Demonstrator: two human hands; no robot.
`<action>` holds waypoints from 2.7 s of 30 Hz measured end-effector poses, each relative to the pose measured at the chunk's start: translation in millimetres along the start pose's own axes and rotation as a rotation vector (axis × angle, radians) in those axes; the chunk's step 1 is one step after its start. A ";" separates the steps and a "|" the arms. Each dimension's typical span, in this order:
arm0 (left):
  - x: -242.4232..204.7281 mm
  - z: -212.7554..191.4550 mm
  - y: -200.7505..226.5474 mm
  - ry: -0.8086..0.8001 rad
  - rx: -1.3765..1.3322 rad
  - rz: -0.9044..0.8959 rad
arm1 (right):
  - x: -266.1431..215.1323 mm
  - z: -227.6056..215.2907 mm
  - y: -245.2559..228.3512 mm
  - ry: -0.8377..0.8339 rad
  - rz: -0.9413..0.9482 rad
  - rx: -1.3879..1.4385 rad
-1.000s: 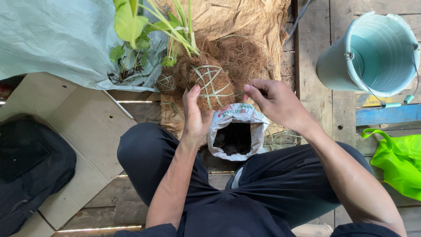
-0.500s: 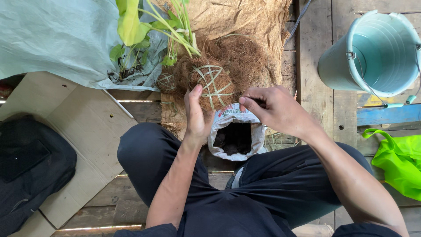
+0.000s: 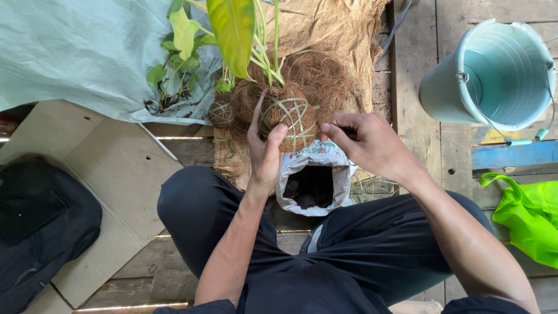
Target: The person wraps a plant's root ball with coconut coir and secures it by weaving a green string around the base. The person sits on a wooden floor and uses both hands to adjust the coir and tie the string into a net pattern.
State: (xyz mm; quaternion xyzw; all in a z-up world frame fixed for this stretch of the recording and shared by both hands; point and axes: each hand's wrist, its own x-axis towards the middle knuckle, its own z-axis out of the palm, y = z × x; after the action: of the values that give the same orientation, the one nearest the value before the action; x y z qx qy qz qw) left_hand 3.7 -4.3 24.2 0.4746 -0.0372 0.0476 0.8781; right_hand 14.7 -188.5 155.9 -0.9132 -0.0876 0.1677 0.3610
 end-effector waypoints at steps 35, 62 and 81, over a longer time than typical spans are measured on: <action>-8.7 -0.1 -5.7 -0.329 -0.344 -0.559 | 18.5 -0.1 77.6 -0.301 0.070 -0.425; -6.4 8.7 -13.9 -0.075 -0.283 -0.415 | 0.5 -22.6 29.4 0.180 -0.279 -0.148; -20.1 10.4 -22.9 -0.208 0.152 -0.088 | 10.2 20.4 27.6 0.236 -0.072 -0.385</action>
State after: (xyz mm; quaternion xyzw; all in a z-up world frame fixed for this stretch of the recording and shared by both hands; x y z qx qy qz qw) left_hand -13.8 -26.5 8.6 0.5433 -0.1036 -0.0377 0.8323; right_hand 17.8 -192.8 120.5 -0.9748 -0.1075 0.0269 0.1938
